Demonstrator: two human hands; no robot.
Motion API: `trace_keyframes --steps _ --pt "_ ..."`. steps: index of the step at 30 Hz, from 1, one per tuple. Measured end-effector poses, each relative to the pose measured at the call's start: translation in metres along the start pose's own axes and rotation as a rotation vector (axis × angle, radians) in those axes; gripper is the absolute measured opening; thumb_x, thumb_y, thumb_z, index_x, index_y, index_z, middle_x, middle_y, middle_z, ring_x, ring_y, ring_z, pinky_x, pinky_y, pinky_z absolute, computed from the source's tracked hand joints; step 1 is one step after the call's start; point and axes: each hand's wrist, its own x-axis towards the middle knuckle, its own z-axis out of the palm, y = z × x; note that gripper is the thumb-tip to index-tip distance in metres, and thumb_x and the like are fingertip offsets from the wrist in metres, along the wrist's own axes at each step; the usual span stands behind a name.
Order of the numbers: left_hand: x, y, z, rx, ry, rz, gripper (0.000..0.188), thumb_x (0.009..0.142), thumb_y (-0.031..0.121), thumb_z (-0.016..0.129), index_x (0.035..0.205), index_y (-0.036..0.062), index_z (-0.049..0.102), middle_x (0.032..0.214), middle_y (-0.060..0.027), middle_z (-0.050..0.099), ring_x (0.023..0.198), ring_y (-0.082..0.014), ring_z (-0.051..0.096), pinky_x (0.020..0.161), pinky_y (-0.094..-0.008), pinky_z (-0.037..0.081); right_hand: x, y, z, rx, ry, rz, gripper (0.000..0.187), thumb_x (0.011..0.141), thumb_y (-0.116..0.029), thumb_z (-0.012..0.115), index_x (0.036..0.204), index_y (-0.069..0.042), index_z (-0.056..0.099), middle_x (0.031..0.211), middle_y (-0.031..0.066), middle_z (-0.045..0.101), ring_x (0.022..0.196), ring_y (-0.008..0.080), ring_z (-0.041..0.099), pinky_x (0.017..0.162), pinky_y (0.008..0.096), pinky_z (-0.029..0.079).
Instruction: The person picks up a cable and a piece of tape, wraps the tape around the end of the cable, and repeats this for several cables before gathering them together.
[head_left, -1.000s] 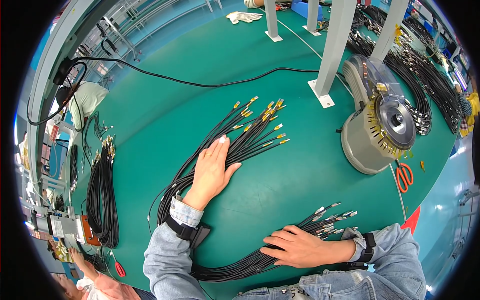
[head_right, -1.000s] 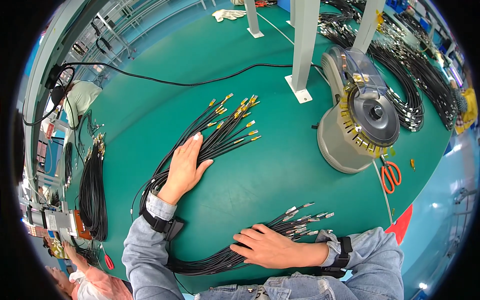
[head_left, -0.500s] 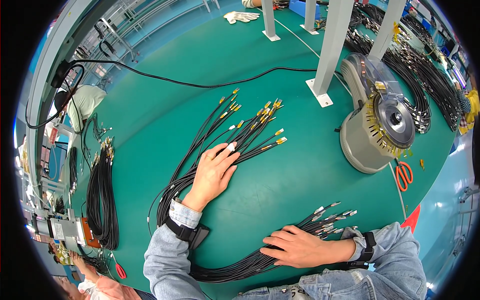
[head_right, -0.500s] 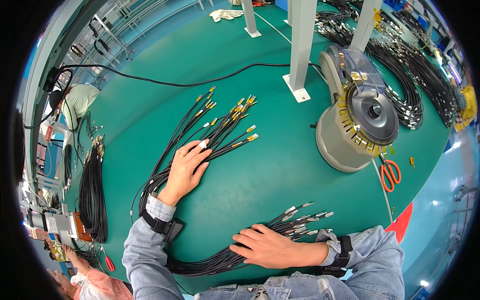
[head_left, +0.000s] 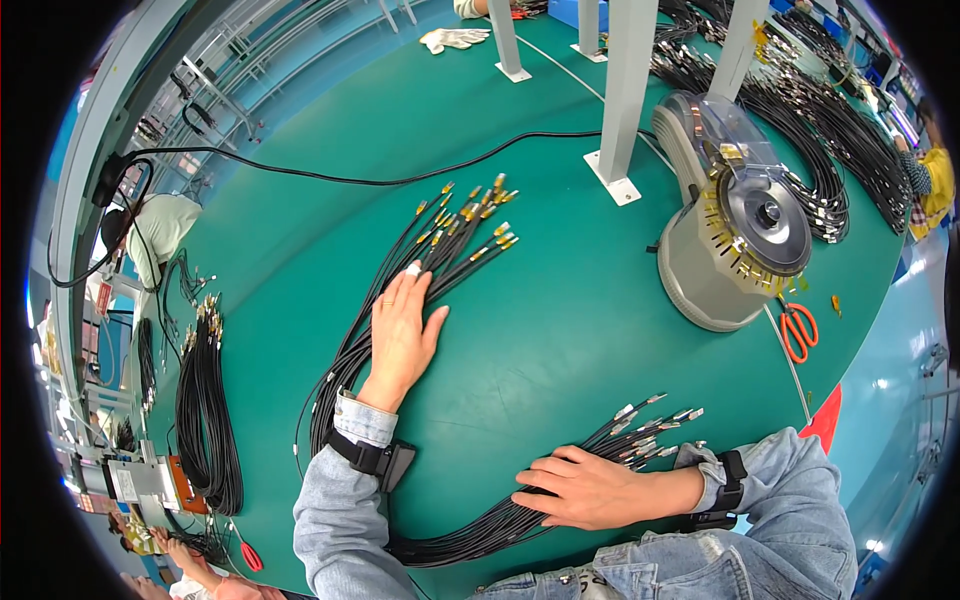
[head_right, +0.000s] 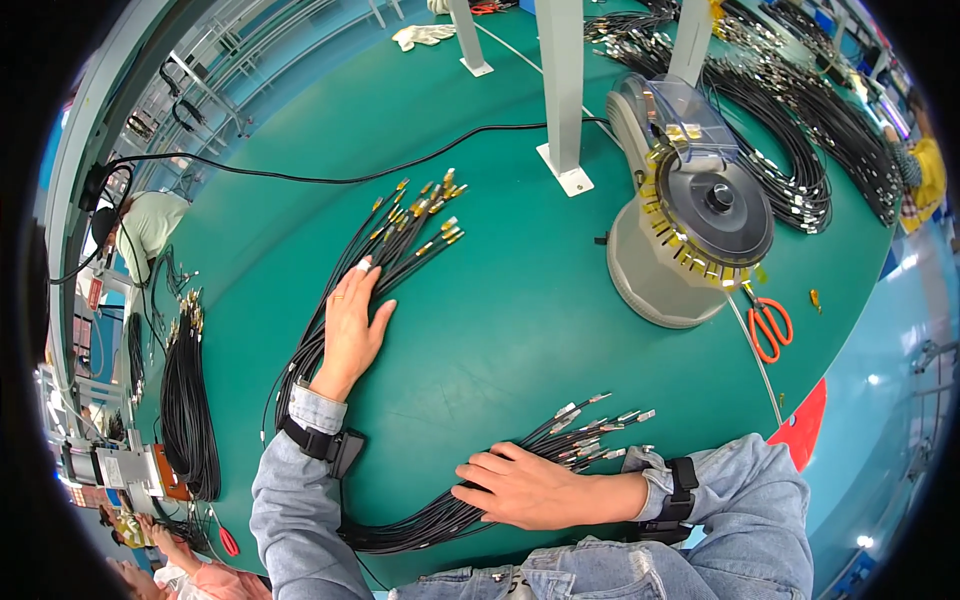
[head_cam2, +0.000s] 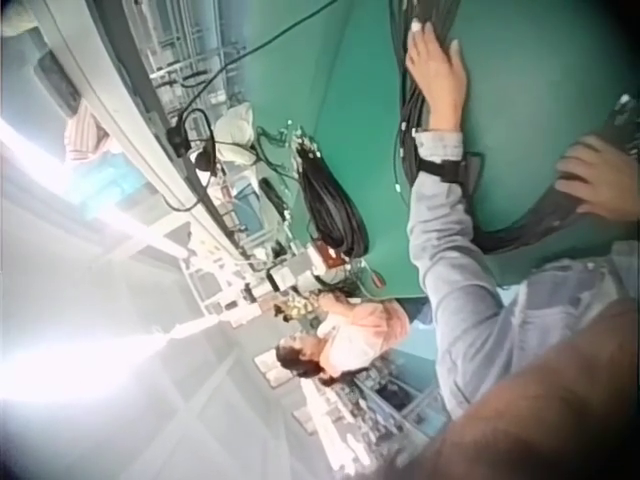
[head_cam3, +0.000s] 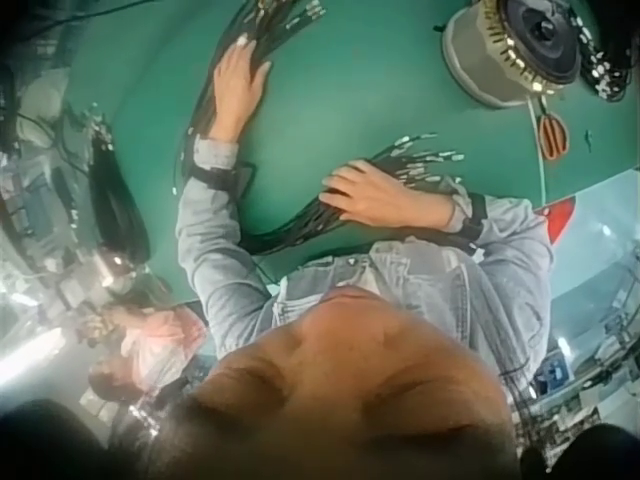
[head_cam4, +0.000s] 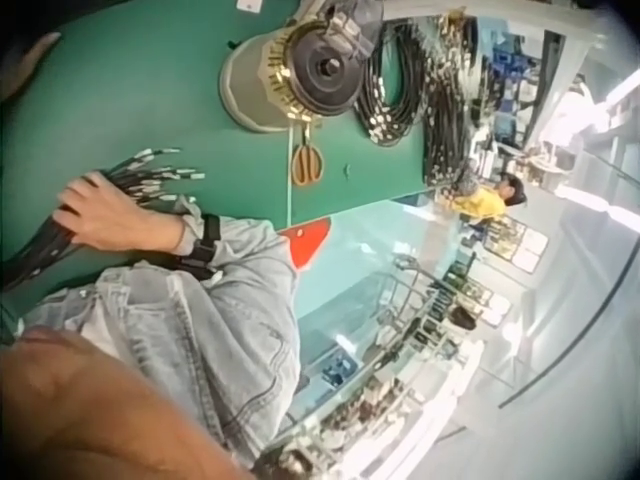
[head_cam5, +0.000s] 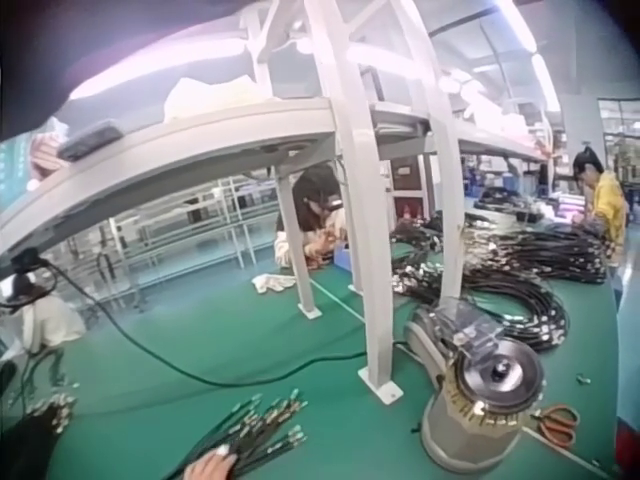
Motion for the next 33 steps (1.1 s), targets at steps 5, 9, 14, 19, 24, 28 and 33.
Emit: trace_keyframes --steps 5,9,14,19,24,28,33 --pt "0.002 -0.004 -0.001 0.062 0.016 0.020 0.044 0.081 0.018 0.062 0.120 0.0011 0.050 0.134 -0.0146 0.042 0.124 -0.0312 0.036 0.099 -0.0426 0.031 0.000 -0.001 0.001 0.029 0.058 -0.015 0.047 0.075 -0.029 0.066 0.113 -0.004 0.052 0.114 0.0106 0.050 0.106 0.0232 0.047 0.087 0.0350 0.037" --pt "-0.001 0.002 -0.007 0.128 -0.053 0.080 0.045 0.082 0.017 0.060 0.123 0.0031 0.048 0.136 -0.0133 0.038 0.125 -0.0309 0.034 0.099 -0.0431 0.031 -0.001 -0.001 0.001 0.006 0.008 0.006 0.047 0.078 -0.030 0.064 0.118 -0.009 0.051 0.119 0.0092 0.050 0.106 0.0221 0.047 0.089 0.0369 0.038" --pt "-0.013 0.003 -0.004 0.097 -0.114 0.111 0.046 0.083 0.017 0.058 0.126 0.0062 0.047 0.138 -0.0107 0.037 0.127 -0.0296 0.034 0.099 -0.0441 0.031 -0.001 -0.002 0.001 0.001 0.011 -0.002 0.047 0.078 -0.030 0.065 0.118 -0.009 0.051 0.118 0.0092 0.050 0.106 0.0222 0.048 0.089 0.0371 0.038" --pt "-0.012 0.007 -0.009 0.090 -0.130 0.104 0.046 0.084 0.017 0.056 0.128 0.0069 0.046 0.137 -0.0099 0.039 0.126 -0.0291 0.034 0.099 -0.0428 0.031 -0.003 -0.001 0.002 0.000 0.024 0.002 0.046 0.079 -0.030 0.064 0.117 -0.009 0.051 0.118 0.0090 0.050 0.107 0.0225 0.047 0.088 0.0372 0.038" --pt "-0.004 -0.016 -0.004 -0.012 -0.077 0.118 0.043 0.081 0.008 0.057 0.123 0.0058 0.049 0.131 -0.0097 0.045 0.123 -0.0297 0.038 0.098 -0.0412 0.033 -0.001 0.000 0.004 -0.008 0.021 0.004 0.044 0.080 -0.031 0.063 0.117 -0.009 0.052 0.118 0.0088 0.050 0.108 0.0226 0.047 0.089 0.0378 0.038" --pt "0.006 -0.029 0.000 -0.133 -0.012 0.095 0.042 0.077 0.000 0.058 0.119 0.0050 0.052 0.127 -0.0098 0.049 0.120 -0.0300 0.041 0.096 -0.0405 0.036 -0.001 0.000 0.003 -0.013 0.017 0.015 0.042 0.082 -0.031 0.061 0.116 -0.009 0.052 0.118 0.0090 0.050 0.109 0.0225 0.046 0.090 0.0383 0.037" --pt "0.010 -0.050 -0.002 0.059 0.102 0.070 0.043 0.075 -0.002 0.059 0.117 0.0051 0.053 0.123 -0.0112 0.050 0.115 -0.0310 0.045 0.094 -0.0397 0.038 0.001 -0.004 0.004 0.016 0.040 -0.007 0.041 0.079 -0.027 0.064 0.112 -0.007 0.053 0.116 0.0110 0.049 0.107 0.0240 0.046 0.089 0.0377 0.036"
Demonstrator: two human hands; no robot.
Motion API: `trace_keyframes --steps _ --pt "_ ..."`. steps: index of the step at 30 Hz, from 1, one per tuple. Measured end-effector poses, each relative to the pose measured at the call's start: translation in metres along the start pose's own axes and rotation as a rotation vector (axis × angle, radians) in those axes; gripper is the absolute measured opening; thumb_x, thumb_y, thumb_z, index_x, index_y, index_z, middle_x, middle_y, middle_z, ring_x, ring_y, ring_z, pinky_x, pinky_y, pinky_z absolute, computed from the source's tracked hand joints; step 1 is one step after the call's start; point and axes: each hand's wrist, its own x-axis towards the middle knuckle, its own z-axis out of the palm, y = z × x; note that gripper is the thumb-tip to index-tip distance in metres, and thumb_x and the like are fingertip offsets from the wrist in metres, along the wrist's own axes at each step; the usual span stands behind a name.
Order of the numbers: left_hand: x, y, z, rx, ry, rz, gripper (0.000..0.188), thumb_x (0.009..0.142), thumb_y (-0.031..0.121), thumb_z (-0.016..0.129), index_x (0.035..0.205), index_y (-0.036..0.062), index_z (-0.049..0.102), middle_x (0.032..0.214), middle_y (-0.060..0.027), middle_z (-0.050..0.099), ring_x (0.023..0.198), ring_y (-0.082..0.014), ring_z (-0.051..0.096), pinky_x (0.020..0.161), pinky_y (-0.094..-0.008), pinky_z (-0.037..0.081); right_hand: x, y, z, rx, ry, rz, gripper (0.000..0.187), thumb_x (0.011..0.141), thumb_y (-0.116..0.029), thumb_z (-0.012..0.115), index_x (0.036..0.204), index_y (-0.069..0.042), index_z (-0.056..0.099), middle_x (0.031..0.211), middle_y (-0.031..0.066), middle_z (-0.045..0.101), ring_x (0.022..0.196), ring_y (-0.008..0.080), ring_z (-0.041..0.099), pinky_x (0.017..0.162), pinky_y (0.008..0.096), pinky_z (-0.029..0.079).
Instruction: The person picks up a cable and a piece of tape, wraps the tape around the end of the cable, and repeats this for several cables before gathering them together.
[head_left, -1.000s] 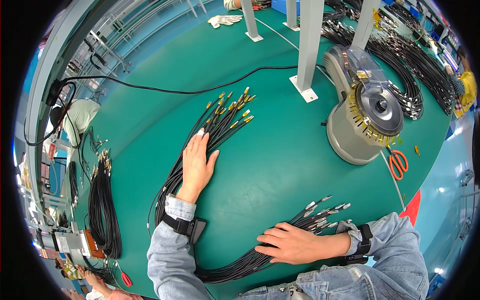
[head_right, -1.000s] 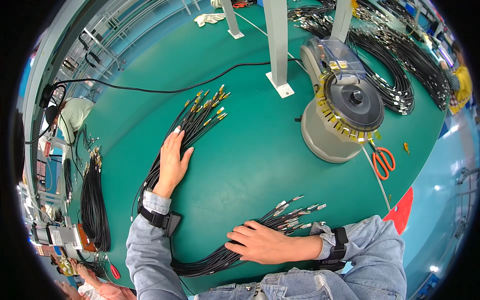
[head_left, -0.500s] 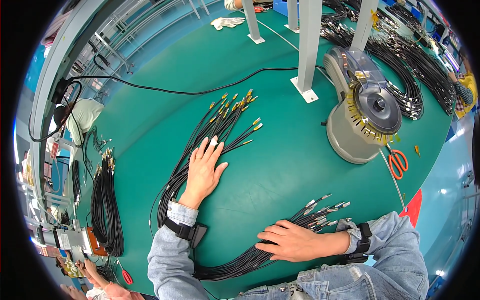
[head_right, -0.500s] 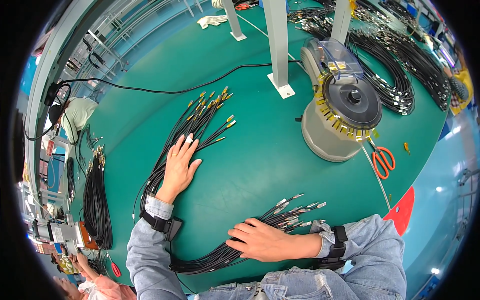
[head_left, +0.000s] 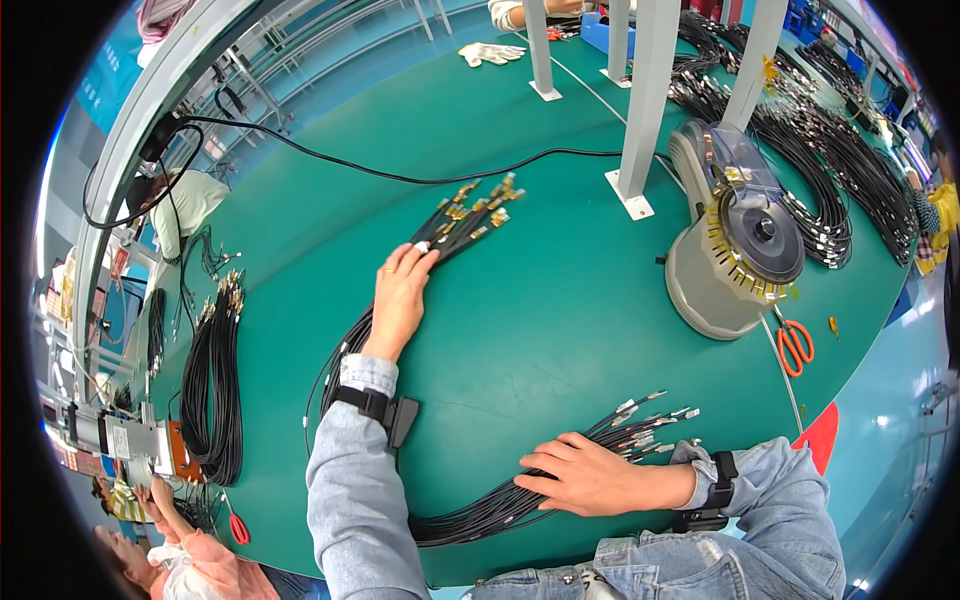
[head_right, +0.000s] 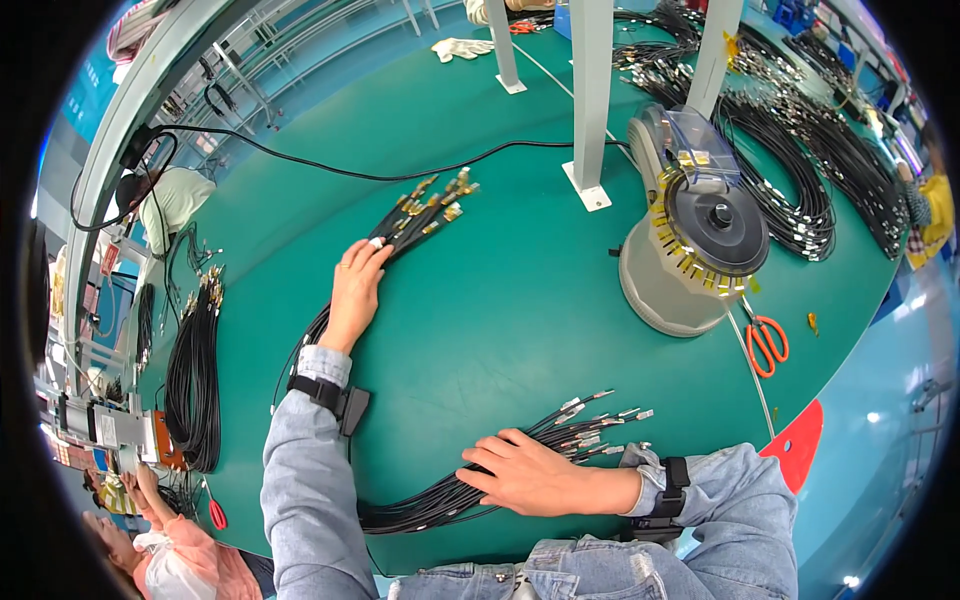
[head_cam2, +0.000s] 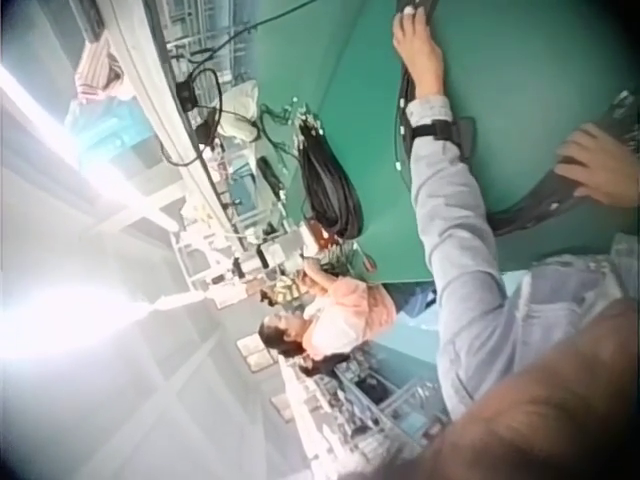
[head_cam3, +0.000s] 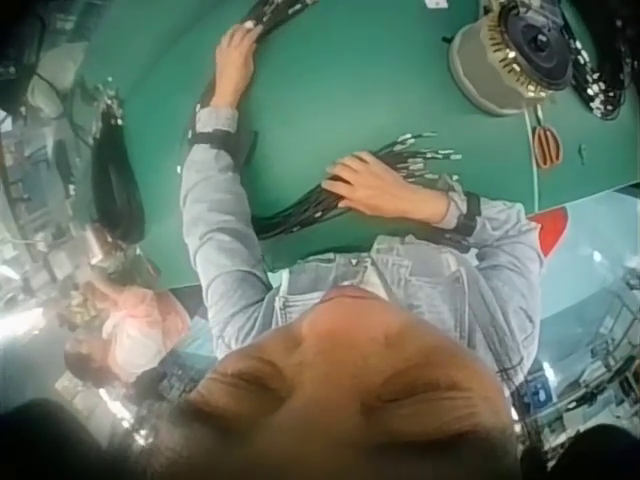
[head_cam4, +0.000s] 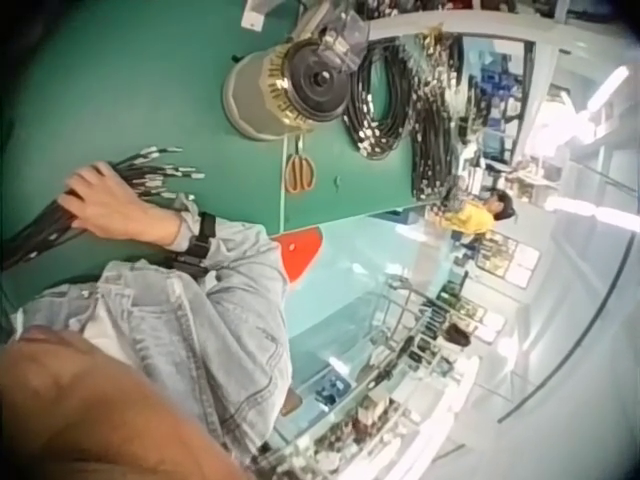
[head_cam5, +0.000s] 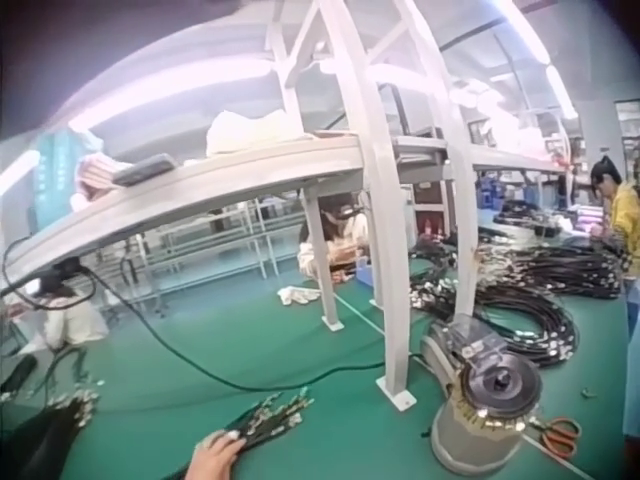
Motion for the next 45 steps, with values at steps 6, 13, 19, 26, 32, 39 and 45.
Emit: trace_keyframes --steps 6,13,19,26,32,39,45 --pt "-0.013 0.031 -0.028 0.056 0.066 -0.083 0.046 0.076 0.006 0.064 0.121 0.0058 0.050 0.123 -0.0145 0.050 0.114 -0.0321 0.046 0.095 -0.0397 0.039 0.002 -0.003 0.004 -0.129 0.053 -0.034 0.038 0.077 -0.027 0.063 0.107 -0.005 0.054 0.099 0.0077 0.050 0.094 0.0216 0.047 0.076 0.0351 0.038" --pt "-0.106 0.114 -0.132 -0.450 -0.568 0.014 0.067 0.072 0.035 0.071 0.125 0.0041 0.045 0.124 -0.0203 0.047 0.117 -0.0374 0.042 0.097 -0.0435 0.035 0.009 0.002 0.003 -0.292 0.058 -0.041 0.037 0.076 -0.029 0.062 0.105 -0.006 0.056 0.089 0.0048 0.049 0.086 0.0203 0.048 0.071 0.0331 0.037" --pt "-0.202 0.156 -0.152 -0.123 -0.471 -0.111 0.078 0.059 0.040 0.077 0.123 0.0060 0.048 0.121 -0.0158 0.050 0.113 -0.0349 0.046 0.092 -0.0424 0.040 0.023 0.018 0.002 -0.322 0.123 -0.099 0.030 0.075 -0.029 0.063 0.094 -0.006 0.056 0.084 0.0046 0.049 0.084 0.0207 0.048 0.067 0.0341 0.037" --pt "-0.243 0.123 -0.129 -0.021 -0.289 -0.122 0.067 0.056 0.042 0.076 0.108 0.0049 0.057 0.108 -0.0131 0.053 0.095 -0.0320 0.052 0.078 -0.0414 0.045 0.014 0.003 -0.014 -0.275 0.046 -0.069 0.051 0.075 -0.031 0.066 0.118 -0.008 0.049 0.111 0.0117 0.049 0.107 0.0269 0.046 0.089 0.0430 0.036" --pt "-0.209 0.074 -0.114 0.006 -0.199 -0.148 0.061 0.057 0.037 0.076 0.105 0.0044 0.057 0.106 -0.0125 0.053 0.093 -0.0306 0.052 0.075 -0.0389 0.045 -0.013 0.011 -0.033 -0.386 0.039 0.035 0.066 0.074 -0.032 0.069 0.128 -0.009 0.041 0.130 0.0158 0.039 0.122 0.0312 0.036 0.100 0.0503 0.027" --pt "-0.168 0.104 -0.125 -0.023 -0.147 -0.124 0.055 0.063 0.022 0.077 0.110 0.0038 0.054 0.109 -0.0140 0.052 0.102 -0.0311 0.049 0.085 -0.0381 0.042 -0.050 0.042 -0.058 -0.301 0.292 0.318 0.035 0.077 -0.019 0.066 0.107 -0.005 0.055 0.110 0.0118 0.051 0.103 0.0291 0.048 0.086 0.0412 0.039" --pt "-0.172 0.115 -0.109 -0.184 -0.222 -0.209 0.049 0.069 0.012 0.073 0.112 0.0036 0.052 0.113 -0.0154 0.051 0.107 -0.0324 0.047 0.091 -0.0394 0.039 -0.062 0.044 -0.057 -0.198 0.373 0.282 0.019 0.077 -0.013 0.064 0.092 -0.003 0.058 0.097 0.0091 0.054 0.092 0.0277 0.051 0.078 0.0368 0.043"
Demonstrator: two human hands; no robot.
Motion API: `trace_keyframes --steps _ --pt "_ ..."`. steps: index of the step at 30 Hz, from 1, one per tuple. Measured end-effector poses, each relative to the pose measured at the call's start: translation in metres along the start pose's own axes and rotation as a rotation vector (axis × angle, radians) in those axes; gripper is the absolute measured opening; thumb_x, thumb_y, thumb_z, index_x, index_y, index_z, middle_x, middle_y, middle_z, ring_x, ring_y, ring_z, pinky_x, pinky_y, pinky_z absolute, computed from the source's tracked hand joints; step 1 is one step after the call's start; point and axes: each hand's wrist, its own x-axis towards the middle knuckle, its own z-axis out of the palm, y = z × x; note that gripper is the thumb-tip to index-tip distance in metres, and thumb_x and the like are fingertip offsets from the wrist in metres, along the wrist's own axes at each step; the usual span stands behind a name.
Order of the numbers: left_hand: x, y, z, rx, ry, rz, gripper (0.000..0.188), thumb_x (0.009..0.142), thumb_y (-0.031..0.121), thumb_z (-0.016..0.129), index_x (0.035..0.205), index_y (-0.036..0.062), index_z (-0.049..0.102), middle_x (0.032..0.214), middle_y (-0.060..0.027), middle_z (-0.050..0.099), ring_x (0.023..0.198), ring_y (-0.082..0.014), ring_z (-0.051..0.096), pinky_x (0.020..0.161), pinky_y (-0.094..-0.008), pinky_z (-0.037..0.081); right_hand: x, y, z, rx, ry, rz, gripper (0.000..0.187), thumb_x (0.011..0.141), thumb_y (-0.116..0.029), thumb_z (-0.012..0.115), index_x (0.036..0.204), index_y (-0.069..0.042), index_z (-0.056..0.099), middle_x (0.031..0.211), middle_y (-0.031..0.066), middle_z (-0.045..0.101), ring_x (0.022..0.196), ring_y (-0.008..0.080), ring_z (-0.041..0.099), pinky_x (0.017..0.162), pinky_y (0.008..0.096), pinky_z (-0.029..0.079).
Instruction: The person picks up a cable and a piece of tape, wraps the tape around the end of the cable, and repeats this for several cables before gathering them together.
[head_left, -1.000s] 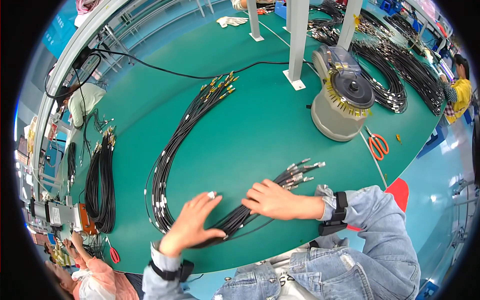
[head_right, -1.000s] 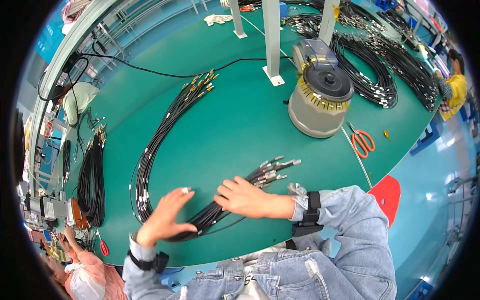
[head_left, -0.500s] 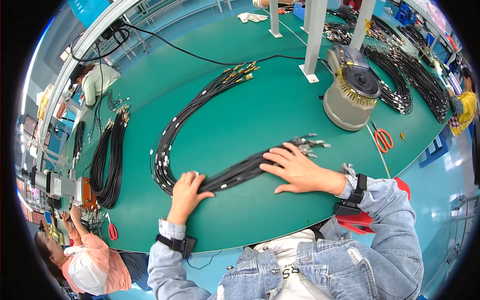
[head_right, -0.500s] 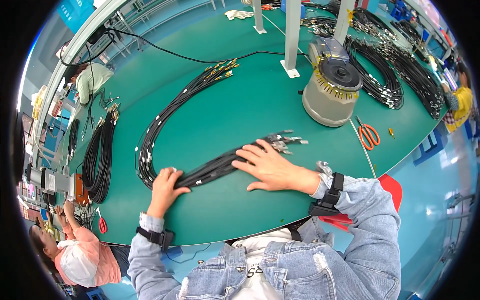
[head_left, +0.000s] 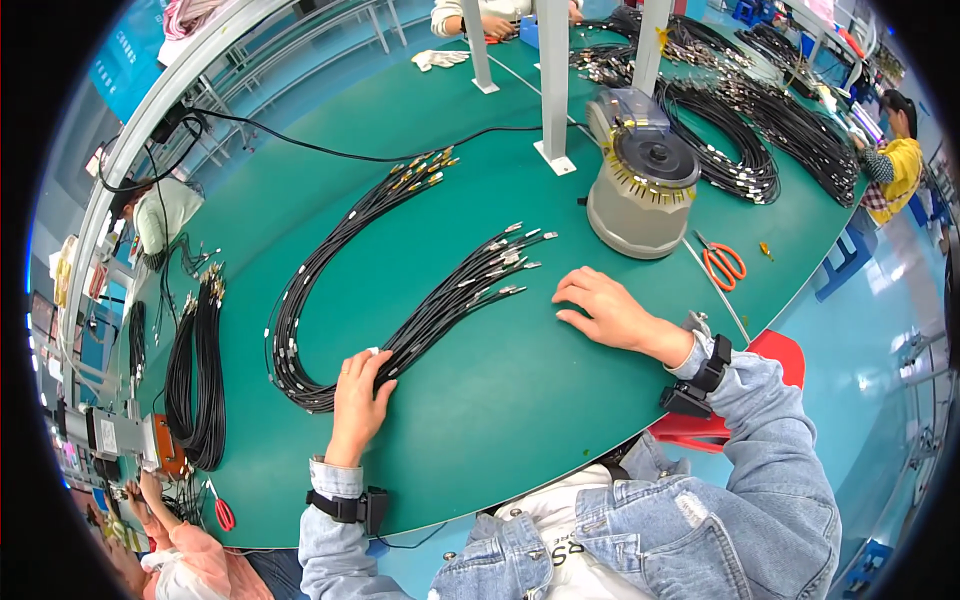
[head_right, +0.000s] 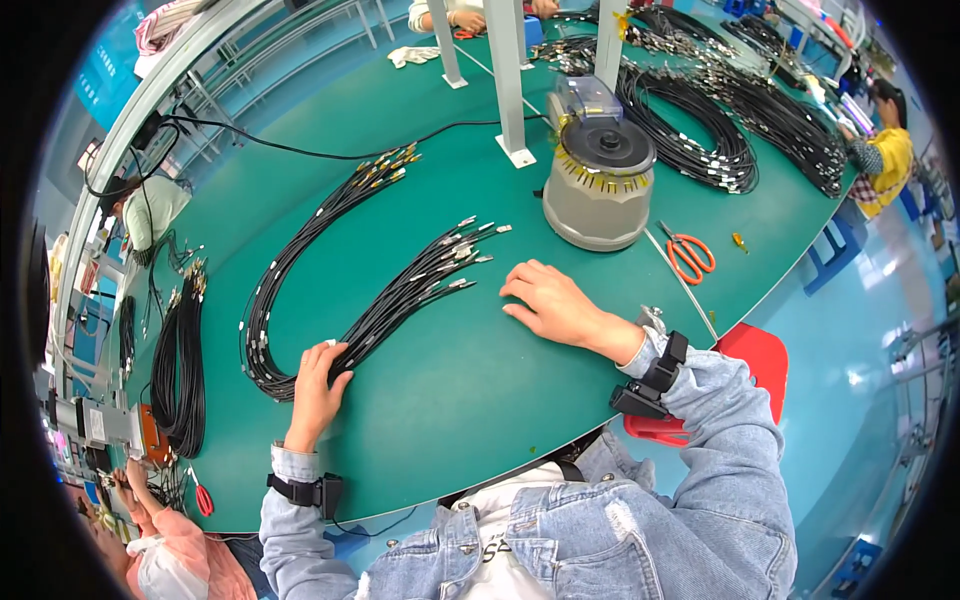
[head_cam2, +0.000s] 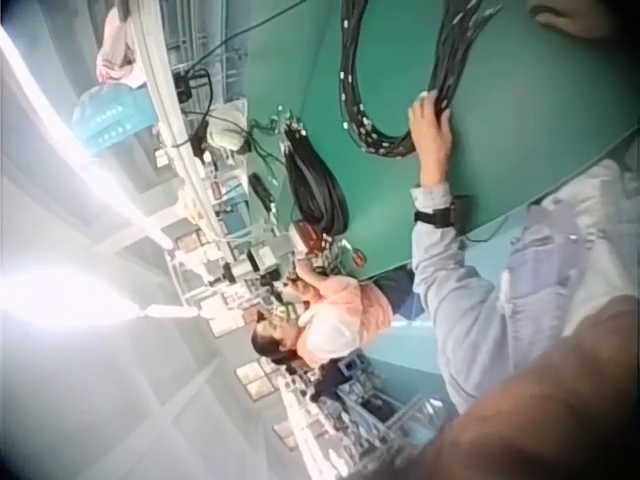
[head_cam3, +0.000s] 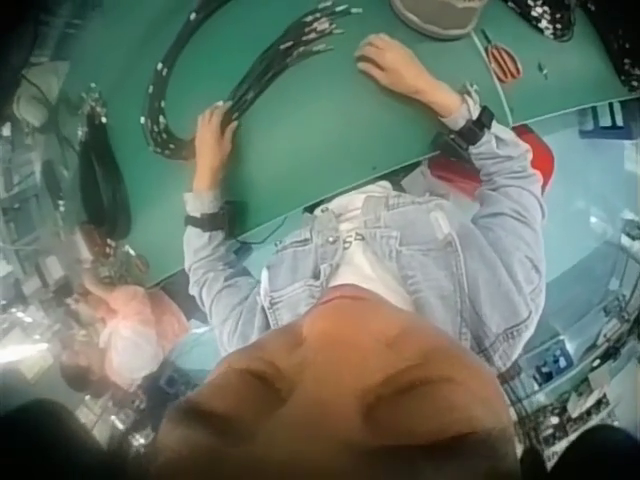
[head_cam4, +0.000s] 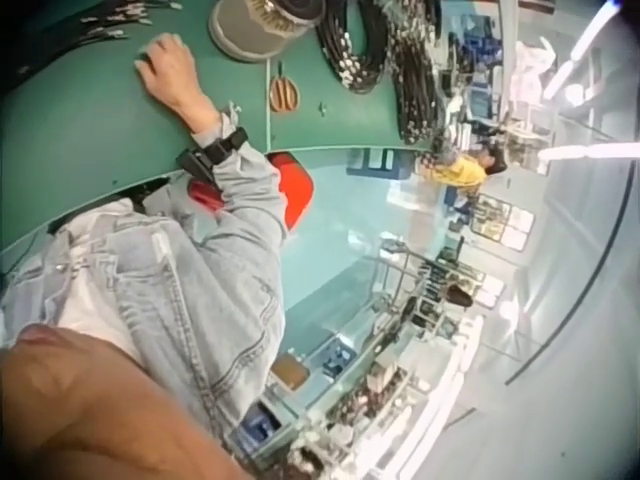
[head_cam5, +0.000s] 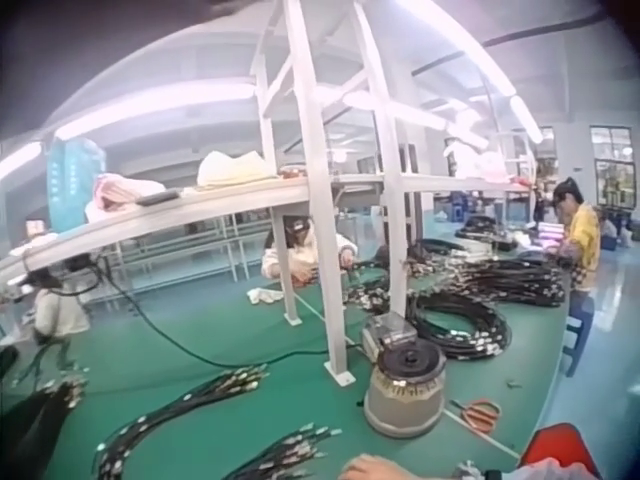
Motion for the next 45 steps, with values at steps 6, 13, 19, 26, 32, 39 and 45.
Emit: trace_keyframes --steps 6,13,19,26,32,39,45 --pt "0.011 0.002 -0.026 -0.005 0.075 0.039 0.043 0.075 0.011 0.067 0.114 0.0029 0.051 0.115 -0.0157 0.051 0.108 -0.0333 0.047 0.091 -0.0393 0.040 0.005 0.004 0.002 0.084 0.035 -0.028 0.016 0.077 -0.009 0.063 0.091 -0.002 0.059 0.092 0.0110 0.057 0.088 0.0286 0.054 0.077 0.0366 0.045" --pt "0.038 0.032 -0.064 -0.082 0.131 0.022 0.035 0.078 0.011 0.065 0.111 0.0054 0.054 0.112 -0.0154 0.054 0.108 -0.0320 0.050 0.091 -0.0368 0.041 0.015 -0.007 -0.004 0.134 -0.004 0.078 0.016 0.077 -0.006 0.063 0.091 -0.001 0.059 0.091 0.0126 0.058 0.088 0.0283 0.056 0.077 0.0344 0.045" --pt "0.078 0.071 -0.017 -0.240 0.113 0.207 0.027 0.078 0.010 0.065 0.104 0.0051 0.058 0.104 -0.0141 0.058 0.102 -0.0302 0.054 0.086 -0.0356 0.044 0.014 0.004 -0.020 0.073 0.179 0.006 0.013 0.079 -0.006 0.062 0.091 0.000 0.060 0.086 0.0125 0.059 0.082 0.0274 0.058 0.074 0.0339 0.046" --pt "0.105 0.089 0.056 -0.167 0.162 0.141 0.020 0.076 0.007 0.064 0.095 0.0050 0.060 0.096 -0.0122 0.058 0.091 -0.0293 0.055 0.076 -0.0363 0.046 -0.016 0.009 -0.091 0.275 0.365 0.421 0.012 0.084 -0.008 0.058 0.091 0.000 0.062 0.079 0.0038 0.060 0.075 0.0111 0.055 0.065 0.0258 0.045" --pt "0.105 0.087 0.074 -0.096 0.211 0.115 0.016 0.076 0.007 0.064 0.091 0.0051 0.061 0.092 -0.0098 0.057 0.087 -0.0280 0.055 0.073 -0.0366 0.045 -0.035 0.039 -0.146 0.386 0.727 0.576 0.019 0.087 -0.018 0.057 0.090 0.000 0.063 0.077 -0.0018 0.057 0.071 0.0063 0.048 0.064 0.0216 0.040" --pt "0.103 0.091 0.065 -0.072 0.326 0.175 0.011 0.073 0.005 0.067 0.083 0.0037 0.063 0.089 -0.0077 0.059 0.083 -0.0265 0.055 0.071 -0.0355 0.046 -0.022 0.052 -0.138 0.526 0.628 0.802 0.022 0.083 -0.023 0.061 0.086 -0.001 0.063 0.075 -0.0022 0.056 0.069 0.0058 0.046 0.063 0.0213 0.037" --pt "0.102 0.092 0.061 -0.175 0.412 0.188 0.011 0.072 0.003 0.068 0.082 0.0035 0.064 0.087 -0.0075 0.060 0.082 -0.0246 0.055 0.069 -0.0328 0.046 -0.020 0.055 -0.132 0.561 0.586 0.799 0.017 0.081 -0.022 0.063 0.080 -0.005 0.062 0.071 -0.0043 0.053 0.067 0.0056 0.045 0.063 0.0213 0.037"
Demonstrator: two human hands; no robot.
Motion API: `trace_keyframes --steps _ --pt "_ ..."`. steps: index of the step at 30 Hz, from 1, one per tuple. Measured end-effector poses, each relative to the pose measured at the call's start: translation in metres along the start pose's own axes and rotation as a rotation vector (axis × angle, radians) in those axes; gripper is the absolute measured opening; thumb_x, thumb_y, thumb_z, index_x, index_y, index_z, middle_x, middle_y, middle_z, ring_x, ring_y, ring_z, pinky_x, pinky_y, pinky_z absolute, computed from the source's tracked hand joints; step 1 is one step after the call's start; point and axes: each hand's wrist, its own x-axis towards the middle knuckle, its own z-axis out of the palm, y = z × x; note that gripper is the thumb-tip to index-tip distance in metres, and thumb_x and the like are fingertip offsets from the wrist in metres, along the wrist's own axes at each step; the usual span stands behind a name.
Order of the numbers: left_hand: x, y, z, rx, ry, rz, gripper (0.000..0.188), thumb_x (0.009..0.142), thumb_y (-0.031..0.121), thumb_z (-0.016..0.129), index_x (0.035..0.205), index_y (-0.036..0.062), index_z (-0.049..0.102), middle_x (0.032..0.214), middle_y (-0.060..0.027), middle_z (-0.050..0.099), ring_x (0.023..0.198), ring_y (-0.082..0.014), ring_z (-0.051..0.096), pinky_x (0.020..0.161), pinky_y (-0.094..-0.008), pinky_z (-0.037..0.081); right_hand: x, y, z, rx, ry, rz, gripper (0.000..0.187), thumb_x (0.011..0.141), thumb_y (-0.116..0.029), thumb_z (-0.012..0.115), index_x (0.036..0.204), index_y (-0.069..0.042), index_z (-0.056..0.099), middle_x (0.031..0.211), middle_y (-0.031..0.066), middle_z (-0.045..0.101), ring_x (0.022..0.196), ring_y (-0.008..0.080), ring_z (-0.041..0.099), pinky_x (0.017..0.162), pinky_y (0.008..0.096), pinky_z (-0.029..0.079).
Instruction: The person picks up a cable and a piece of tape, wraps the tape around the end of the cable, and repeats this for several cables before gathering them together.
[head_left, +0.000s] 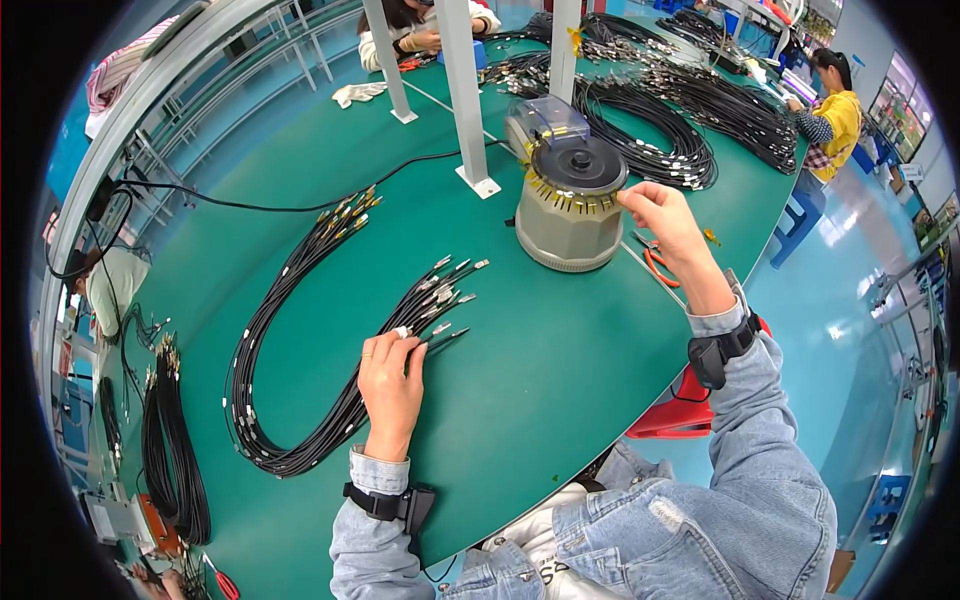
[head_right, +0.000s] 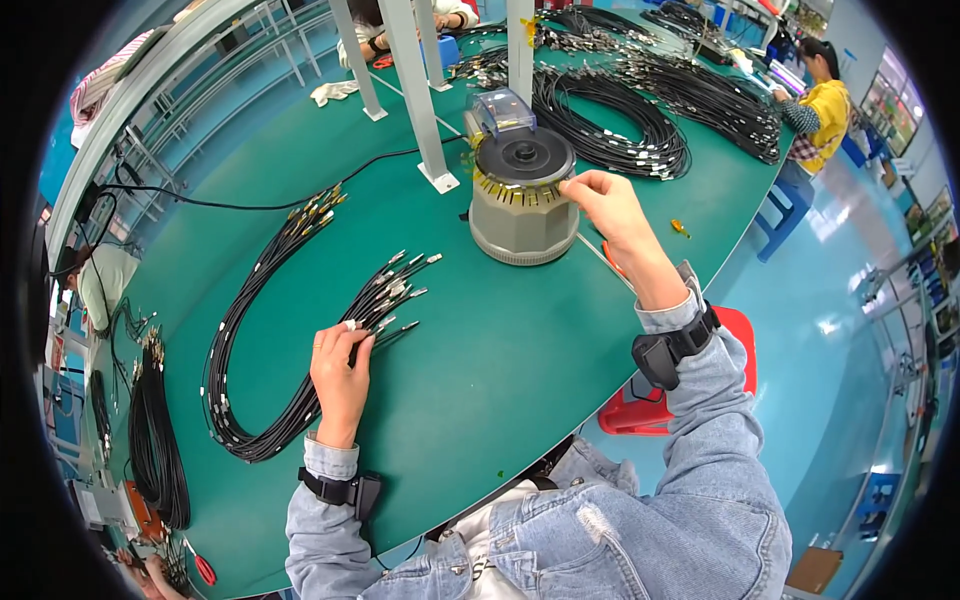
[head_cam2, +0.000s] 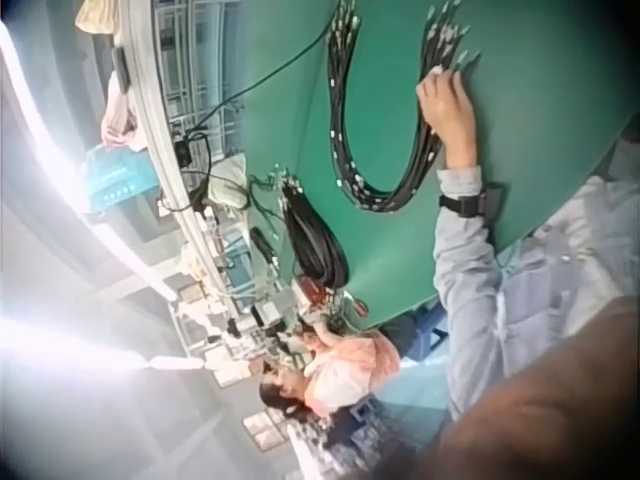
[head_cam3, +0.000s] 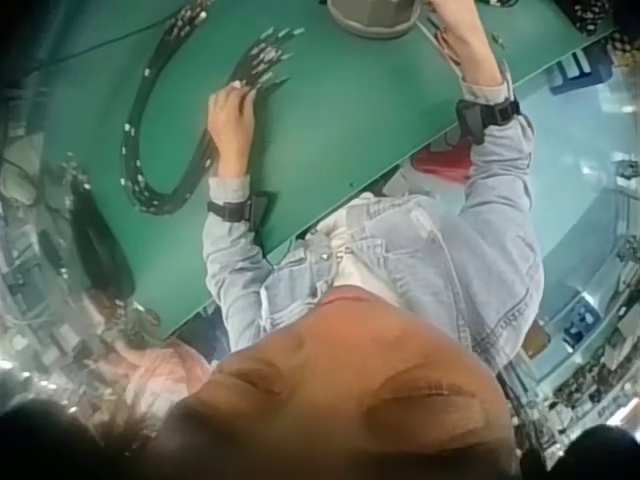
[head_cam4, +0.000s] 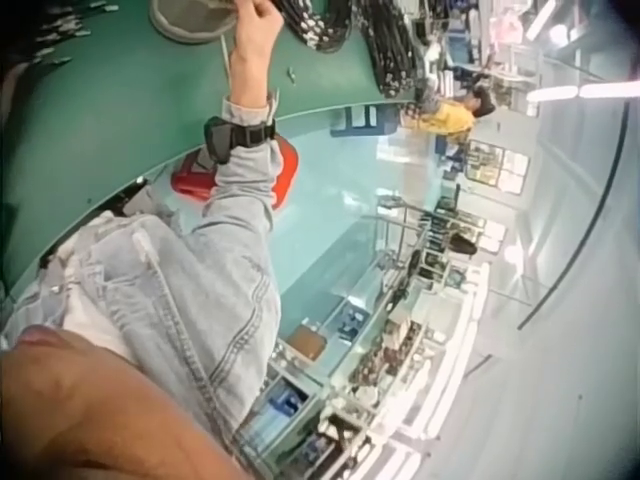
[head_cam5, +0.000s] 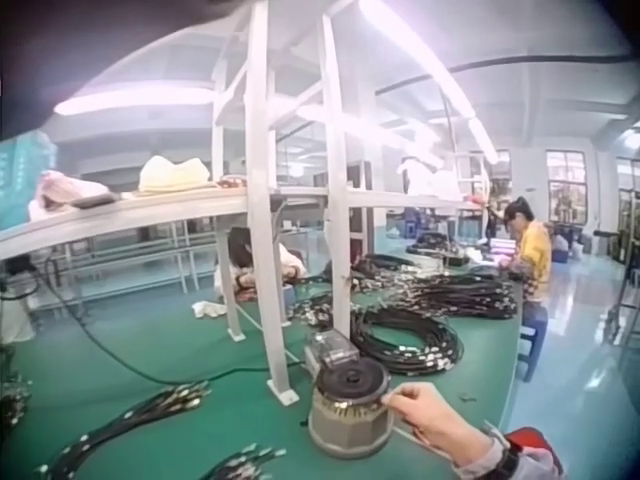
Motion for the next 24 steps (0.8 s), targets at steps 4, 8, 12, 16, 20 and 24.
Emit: trace_keyframes --steps 4,8,12,16,20,24 --pt "0.000 0.000 0.000 -0.173 -0.066 -0.173 0.010 0.072 0.003 0.068 0.080 0.0033 0.064 0.086 -0.0073 0.061 0.081 -0.0236 0.055 0.069 -0.0318 0.046 0.000 -0.007 0.004 0.028 0.023 -0.049 0.016 0.080 -0.021 0.064 0.080 -0.004 0.063 0.070 -0.0043 0.053 0.066 0.0057 0.046 0.064 0.0212 0.037" --pt "0.002 -0.001 0.000 -0.211 -0.078 -0.192 0.009 0.073 0.004 0.068 0.080 0.0032 0.062 0.085 -0.0072 0.060 0.079 -0.0236 0.056 0.068 -0.0324 0.046 0.000 -0.011 0.007 0.078 0.057 -0.042 0.015 0.081 -0.018 0.062 0.080 -0.003 0.063 0.069 -0.0036 0.053 0.066 0.0058 0.045 0.065 0.0209 0.037" --pt "0.006 0.003 -0.003 -0.071 0.077 0.030 0.009 0.074 0.003 0.067 0.081 0.0024 0.062 0.080 -0.0074 0.060 0.072 -0.0226 0.056 0.064 -0.0309 0.046 -0.011 -0.026 0.013 0.277 0.001 -0.159 0.012 0.084 -0.014 0.059 0.081 -0.002 0.061 0.071 -0.0019 0.053 0.067 0.0068 0.046 0.066 0.0216 0.037" --pt "0.005 0.015 -0.010 -0.151 0.066 -0.028 0.008 0.076 0.004 0.067 0.083 0.0019 0.063 0.074 -0.0064 0.060 0.063 -0.0177 0.054 0.058 -0.0259 0.044 -0.047 -0.040 0.049 0.410 -0.162 -0.229 0.009 0.085 -0.009 0.055 0.080 -0.001 0.055 0.079 0.0017 0.053 0.073 0.0090 0.047 0.069 0.0228 0.037" --pt "-0.007 0.025 -0.015 -0.467 -0.064 -0.324 0.008 0.081 0.007 0.064 0.086 0.0013 0.064 0.072 -0.0032 0.060 0.058 -0.0101 0.052 0.054 -0.0209 0.041 -0.082 -0.039 0.095 0.417 -0.415 -0.200 0.010 0.085 -0.008 0.054 0.078 0.000 0.053 0.082 0.0030 0.052 0.077 0.0098 0.046 0.071 0.0232 0.037" --pt "-0.019 0.032 -0.021 -0.841 -0.114 -0.655 0.011 0.085 0.010 0.061 0.091 0.0010 0.063 0.073 -0.0011 0.059 0.058 -0.0078 0.051 0.051 -0.0197 0.039 -0.103 -0.029 0.131 0.469 -0.598 -0.066 0.008 0.085 -0.006 0.056 0.080 0.000 0.053 0.085 0.0032 0.052 0.078 0.0098 0.047 0.072 0.0243 0.038"
